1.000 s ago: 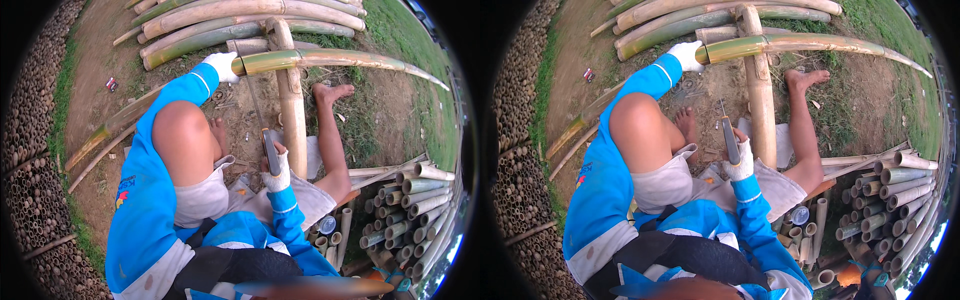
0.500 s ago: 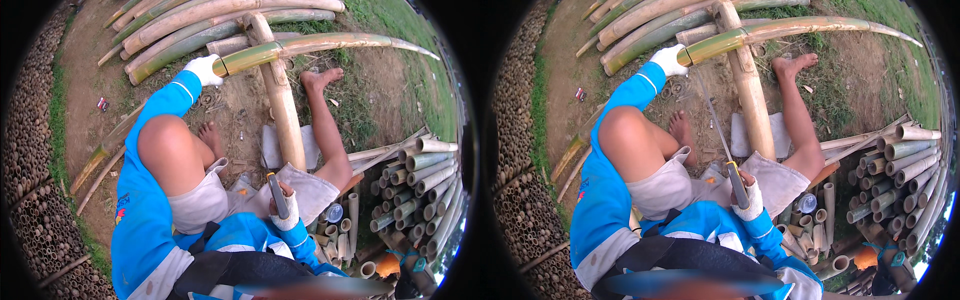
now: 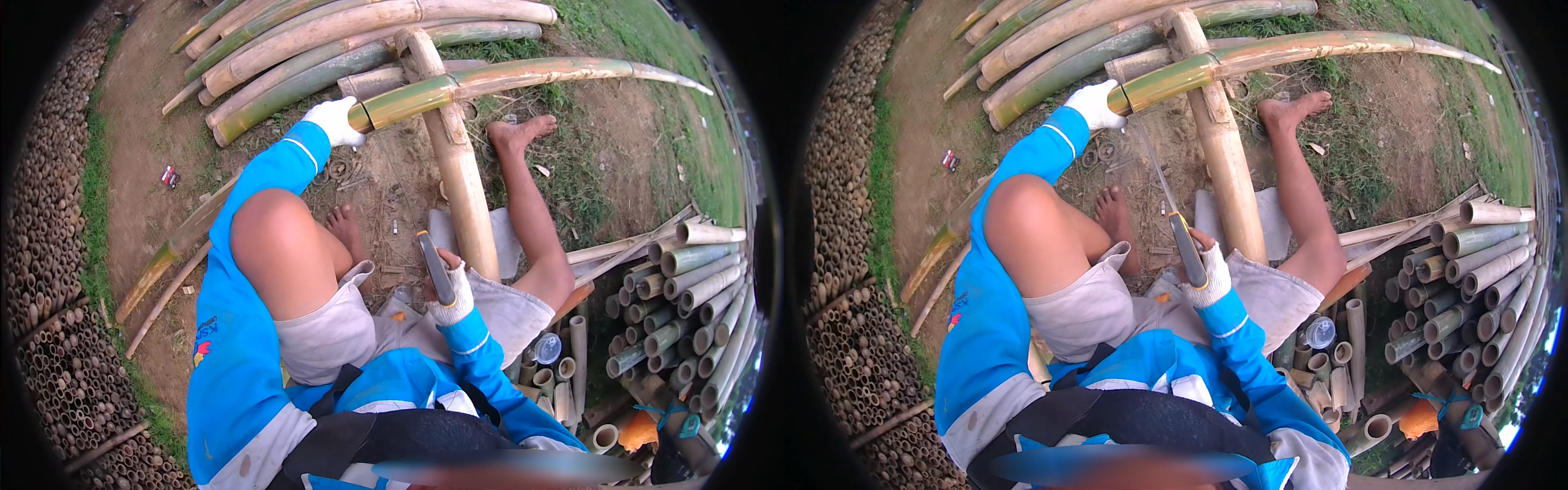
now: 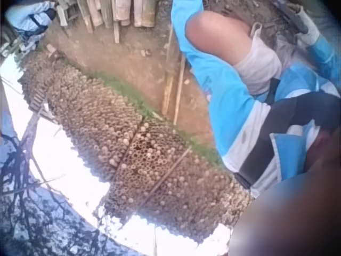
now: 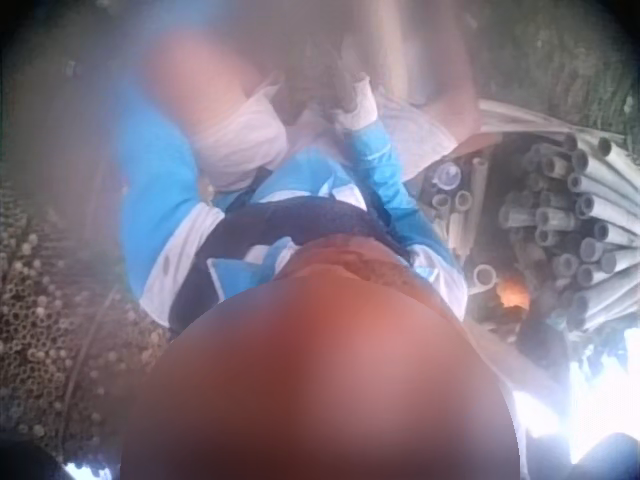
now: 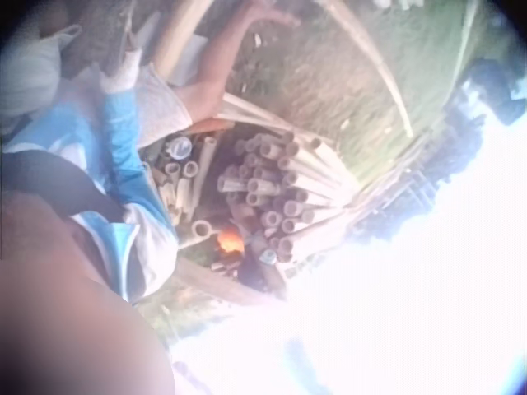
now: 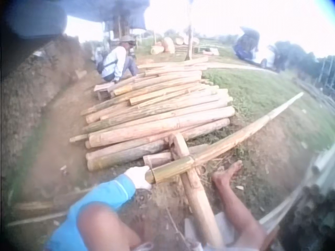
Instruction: The person sits on the ground and uses a hand saw to cut a long bamboo pole into shorter sections. The person repeatedly positions the saw, cuts through the bamboo, and sets the cut pieces aside. The cut pieces are placed in a pile nearby.
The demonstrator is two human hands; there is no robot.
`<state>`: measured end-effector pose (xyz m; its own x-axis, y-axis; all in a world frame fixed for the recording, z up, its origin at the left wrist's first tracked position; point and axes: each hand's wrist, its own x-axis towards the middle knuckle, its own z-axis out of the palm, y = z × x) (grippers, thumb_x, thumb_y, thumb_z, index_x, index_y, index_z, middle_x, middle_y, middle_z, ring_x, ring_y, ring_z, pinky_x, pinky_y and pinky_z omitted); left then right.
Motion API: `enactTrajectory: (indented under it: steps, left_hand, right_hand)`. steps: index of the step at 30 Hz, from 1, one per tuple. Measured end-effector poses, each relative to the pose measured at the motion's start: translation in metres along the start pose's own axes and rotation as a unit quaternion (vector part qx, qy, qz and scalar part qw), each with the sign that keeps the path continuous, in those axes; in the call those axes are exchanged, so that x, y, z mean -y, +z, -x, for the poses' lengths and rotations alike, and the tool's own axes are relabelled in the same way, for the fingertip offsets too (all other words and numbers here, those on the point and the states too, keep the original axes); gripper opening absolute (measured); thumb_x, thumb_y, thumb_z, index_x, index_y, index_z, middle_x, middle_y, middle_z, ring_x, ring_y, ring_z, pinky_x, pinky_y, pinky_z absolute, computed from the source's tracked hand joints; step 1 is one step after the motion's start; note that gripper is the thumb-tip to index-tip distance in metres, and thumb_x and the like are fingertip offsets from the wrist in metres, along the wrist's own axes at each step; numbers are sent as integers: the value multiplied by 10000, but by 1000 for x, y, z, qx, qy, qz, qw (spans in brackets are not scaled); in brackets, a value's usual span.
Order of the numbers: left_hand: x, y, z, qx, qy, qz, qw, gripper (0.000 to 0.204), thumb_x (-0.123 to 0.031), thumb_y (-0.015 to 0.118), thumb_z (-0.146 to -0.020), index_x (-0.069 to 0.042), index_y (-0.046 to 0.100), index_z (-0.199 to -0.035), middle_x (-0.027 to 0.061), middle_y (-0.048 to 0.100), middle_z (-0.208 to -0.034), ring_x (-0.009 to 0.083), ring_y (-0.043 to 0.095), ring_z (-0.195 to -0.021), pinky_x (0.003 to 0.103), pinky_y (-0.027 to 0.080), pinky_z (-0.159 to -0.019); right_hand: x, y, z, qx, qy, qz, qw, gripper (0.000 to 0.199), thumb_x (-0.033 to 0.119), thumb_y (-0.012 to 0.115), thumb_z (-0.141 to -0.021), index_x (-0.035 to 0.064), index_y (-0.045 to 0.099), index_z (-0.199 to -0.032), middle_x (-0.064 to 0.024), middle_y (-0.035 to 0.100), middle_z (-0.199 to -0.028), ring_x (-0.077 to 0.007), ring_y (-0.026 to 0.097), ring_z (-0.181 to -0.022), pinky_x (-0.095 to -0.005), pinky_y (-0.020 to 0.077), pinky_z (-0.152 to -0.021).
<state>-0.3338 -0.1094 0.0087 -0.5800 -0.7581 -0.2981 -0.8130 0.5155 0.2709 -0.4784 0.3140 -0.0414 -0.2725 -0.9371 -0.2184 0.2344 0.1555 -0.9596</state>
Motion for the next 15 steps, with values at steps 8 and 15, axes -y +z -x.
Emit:
enactTrajectory:
  steps: [8,15]
  left_hand:
    - [5,4,-5,-9,1,-4,1000,745,-462,888,-701,-110,635,-1307,267,762,-1153,476,725,-1096,523,584,-960]
    - [-10,-7,-4,14,-19,-32,999,771,-462,861,-723,-87,646,-1362,251,755,-1269,436,736,-1160,500,587,-1040]
  right_hand:
    - [0,10,-51,-14,-106,196,975,677,-19,707,-857,95,522,-1498,-93,673,-1095,-207,680,-880,-337,566,-813]
    - [-22,54,-180,-33,-170,215,961,646,-1,704,-885,83,514,-1497,-117,651,-1106,-271,651,-954,-372,550,-824]
